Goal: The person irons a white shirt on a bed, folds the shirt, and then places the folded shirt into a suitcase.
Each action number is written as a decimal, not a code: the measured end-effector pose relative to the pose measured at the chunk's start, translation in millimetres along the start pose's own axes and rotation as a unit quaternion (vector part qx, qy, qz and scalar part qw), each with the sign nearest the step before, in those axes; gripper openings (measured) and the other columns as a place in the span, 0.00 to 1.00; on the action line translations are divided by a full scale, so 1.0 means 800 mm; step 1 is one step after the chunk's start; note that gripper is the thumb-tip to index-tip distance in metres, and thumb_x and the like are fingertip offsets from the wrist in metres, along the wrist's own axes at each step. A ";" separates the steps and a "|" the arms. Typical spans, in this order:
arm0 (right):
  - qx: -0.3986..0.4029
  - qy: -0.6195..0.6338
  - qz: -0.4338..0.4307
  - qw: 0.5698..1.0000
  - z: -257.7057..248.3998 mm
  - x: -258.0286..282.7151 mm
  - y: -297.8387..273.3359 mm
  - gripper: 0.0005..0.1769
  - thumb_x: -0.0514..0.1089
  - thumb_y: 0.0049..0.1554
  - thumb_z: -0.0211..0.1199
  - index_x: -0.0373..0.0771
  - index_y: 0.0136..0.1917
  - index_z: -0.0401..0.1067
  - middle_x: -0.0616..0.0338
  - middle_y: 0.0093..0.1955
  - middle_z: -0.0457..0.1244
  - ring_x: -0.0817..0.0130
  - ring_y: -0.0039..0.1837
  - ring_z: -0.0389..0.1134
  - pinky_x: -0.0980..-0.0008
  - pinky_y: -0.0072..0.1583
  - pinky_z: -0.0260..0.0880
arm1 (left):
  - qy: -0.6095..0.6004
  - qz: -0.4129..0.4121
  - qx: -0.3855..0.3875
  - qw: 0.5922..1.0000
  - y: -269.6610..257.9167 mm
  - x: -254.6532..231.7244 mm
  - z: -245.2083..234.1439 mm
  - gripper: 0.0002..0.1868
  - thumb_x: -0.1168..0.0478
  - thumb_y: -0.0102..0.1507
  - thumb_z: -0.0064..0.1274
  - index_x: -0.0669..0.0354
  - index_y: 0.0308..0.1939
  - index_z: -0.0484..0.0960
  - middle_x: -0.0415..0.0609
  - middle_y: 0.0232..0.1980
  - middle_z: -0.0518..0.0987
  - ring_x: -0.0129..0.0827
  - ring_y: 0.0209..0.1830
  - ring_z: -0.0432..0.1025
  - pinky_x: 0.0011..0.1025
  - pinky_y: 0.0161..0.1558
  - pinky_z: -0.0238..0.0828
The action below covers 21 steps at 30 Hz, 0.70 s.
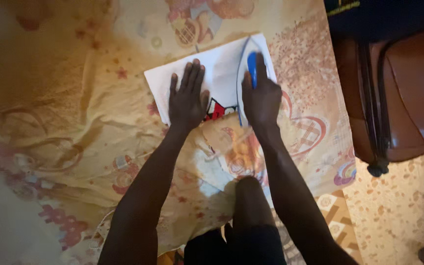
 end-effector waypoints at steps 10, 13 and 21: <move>-0.033 -0.010 0.043 0.998 -0.009 -0.010 -0.014 0.30 0.47 0.65 0.61 0.40 0.77 0.61 0.37 0.36 0.67 0.39 0.36 0.70 0.47 0.38 0.67 | 0.003 0.000 -0.004 1.000 -0.001 0.000 -0.001 0.34 0.51 0.73 0.42 0.57 0.81 0.56 0.50 0.85 0.53 0.38 0.86 0.46 0.52 0.80 0.32; -0.019 -0.012 0.085 0.996 -0.009 -0.021 -0.010 0.30 0.49 0.64 0.60 0.41 0.77 0.61 0.37 0.35 0.67 0.42 0.36 0.71 0.48 0.37 0.69 | 0.006 -0.004 0.016 1.000 0.006 -0.004 0.013 0.34 0.51 0.72 0.42 0.58 0.80 0.57 0.51 0.84 0.54 0.38 0.85 0.47 0.54 0.79 0.32; -0.065 -0.056 0.076 0.993 -0.020 -0.020 -0.035 0.29 0.48 0.64 0.61 0.40 0.76 0.63 0.39 0.34 0.67 0.41 0.35 0.69 0.48 0.37 0.67 | 0.013 0.046 0.035 0.998 0.036 -0.059 0.030 0.36 0.47 0.72 0.43 0.56 0.81 0.56 0.49 0.85 0.51 0.38 0.85 0.44 0.56 0.79 0.31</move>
Point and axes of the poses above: each hand's wrist, its own y-axis towards the middle knuckle, its own z-axis out of the palm, x = y × z, the point moved 6 cm from there along y, towards the middle knuckle
